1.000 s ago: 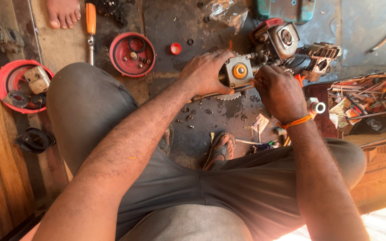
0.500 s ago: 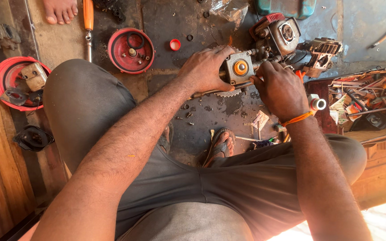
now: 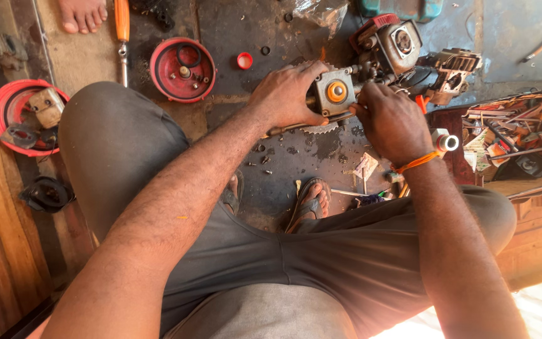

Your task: The person sits on the floor and works on a small engine component. They use a wrench to tighten a bolt, then use a cloth to wipe the part. They pour liquid from a bottle into the engine part and continue to wipe and adjust it.

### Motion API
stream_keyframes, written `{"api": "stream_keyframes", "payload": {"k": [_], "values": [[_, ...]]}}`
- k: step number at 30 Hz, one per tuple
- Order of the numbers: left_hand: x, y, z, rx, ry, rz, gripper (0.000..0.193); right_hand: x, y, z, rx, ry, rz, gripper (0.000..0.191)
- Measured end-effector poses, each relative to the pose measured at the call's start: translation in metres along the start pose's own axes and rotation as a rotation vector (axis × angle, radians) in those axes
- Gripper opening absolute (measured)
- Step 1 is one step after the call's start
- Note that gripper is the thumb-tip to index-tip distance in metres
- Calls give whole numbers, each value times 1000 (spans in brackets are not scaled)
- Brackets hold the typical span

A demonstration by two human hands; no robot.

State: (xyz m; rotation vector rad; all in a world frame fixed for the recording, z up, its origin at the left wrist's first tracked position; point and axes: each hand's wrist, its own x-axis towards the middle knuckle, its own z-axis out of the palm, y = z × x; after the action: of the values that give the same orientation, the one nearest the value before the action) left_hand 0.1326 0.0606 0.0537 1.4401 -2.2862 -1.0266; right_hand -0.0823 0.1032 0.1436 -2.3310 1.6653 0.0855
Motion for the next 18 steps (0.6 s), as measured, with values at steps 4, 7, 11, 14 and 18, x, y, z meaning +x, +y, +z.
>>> {"api": "stream_keyframes", "payload": {"k": [4,7,11,14,18], "values": [[1,-2,2,-1,45,40,103,-1,-4,-1,-34,62,-26,30],[0,-2,2,-1,41,41,103,-3,-6,-1,-73,118,-81,28],[-2,-1,-1,-10,32,33,98,-3,-5,1,34,65,66,31],[-3,1,-3,6,50,46,99,-4,-3,4,140,14,174,32],[-4,3,-4,-2,24,23,98,-5,-1,7,115,112,-6,27]]}}
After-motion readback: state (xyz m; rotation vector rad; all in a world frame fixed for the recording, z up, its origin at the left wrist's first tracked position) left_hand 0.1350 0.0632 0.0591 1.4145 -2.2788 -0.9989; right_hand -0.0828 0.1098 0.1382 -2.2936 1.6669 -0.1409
